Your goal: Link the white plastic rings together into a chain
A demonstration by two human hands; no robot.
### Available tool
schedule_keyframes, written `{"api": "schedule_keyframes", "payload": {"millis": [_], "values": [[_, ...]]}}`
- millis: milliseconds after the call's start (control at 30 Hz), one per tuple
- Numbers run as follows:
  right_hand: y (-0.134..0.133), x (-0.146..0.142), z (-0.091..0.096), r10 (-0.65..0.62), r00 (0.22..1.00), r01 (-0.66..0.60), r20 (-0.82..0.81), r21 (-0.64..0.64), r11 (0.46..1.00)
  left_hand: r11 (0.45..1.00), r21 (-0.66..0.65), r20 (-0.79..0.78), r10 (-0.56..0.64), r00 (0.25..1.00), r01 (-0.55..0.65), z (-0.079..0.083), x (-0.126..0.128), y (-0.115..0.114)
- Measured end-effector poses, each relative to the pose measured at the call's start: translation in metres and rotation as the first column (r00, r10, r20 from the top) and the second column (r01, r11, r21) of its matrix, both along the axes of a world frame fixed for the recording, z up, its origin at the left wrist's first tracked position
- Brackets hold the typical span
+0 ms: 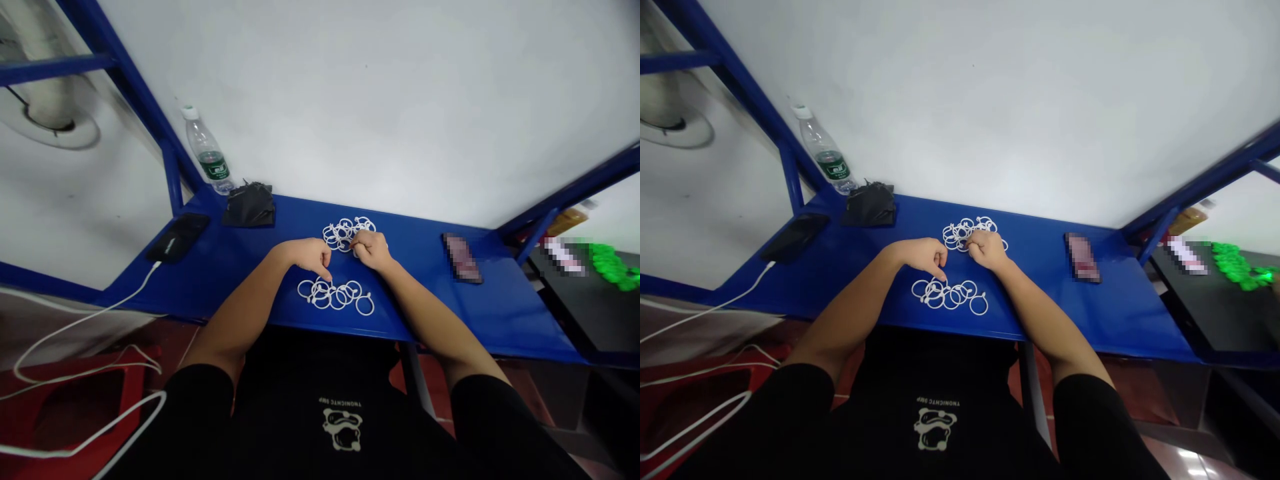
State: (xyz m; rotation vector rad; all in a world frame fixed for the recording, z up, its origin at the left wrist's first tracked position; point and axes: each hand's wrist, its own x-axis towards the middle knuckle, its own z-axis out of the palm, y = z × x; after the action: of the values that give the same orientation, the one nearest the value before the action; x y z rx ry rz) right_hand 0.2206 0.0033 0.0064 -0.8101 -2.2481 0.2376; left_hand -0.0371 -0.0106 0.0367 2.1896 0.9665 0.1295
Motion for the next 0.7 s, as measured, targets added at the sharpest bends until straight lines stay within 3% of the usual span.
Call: {"api": "schedule_keyframes", "payload": {"millis": [167,333,567,700], "values": [[0.001,0.004,-0.006,-0.073,0.996,0.071,-0.042,-0.037,0.997,0.997,0.071,-0.015,-0.02,1.0,0.021,-0.005,0.005,-0.001],[0.004,0.008,-0.01,-0.15,0.986,0.147,-0.077,-0.048,0.988,0.977,0.203,0.023,0.063,0.998,-0.066,-0.004,0.012,-0.003],[0.01,0.008,-0.009,-0.111,0.991,0.113,-0.074,0.023,0.993,0.875,0.412,0.196,0.188,0.962,-0.255,0.0,0.017,-0.005],[0.011,0.008,-0.009,-0.107,0.993,0.108,-0.052,0.018,0.994,0.827,0.46,0.243,0.234,0.941,-0.324,-0.002,0.02,-0.005]]}}
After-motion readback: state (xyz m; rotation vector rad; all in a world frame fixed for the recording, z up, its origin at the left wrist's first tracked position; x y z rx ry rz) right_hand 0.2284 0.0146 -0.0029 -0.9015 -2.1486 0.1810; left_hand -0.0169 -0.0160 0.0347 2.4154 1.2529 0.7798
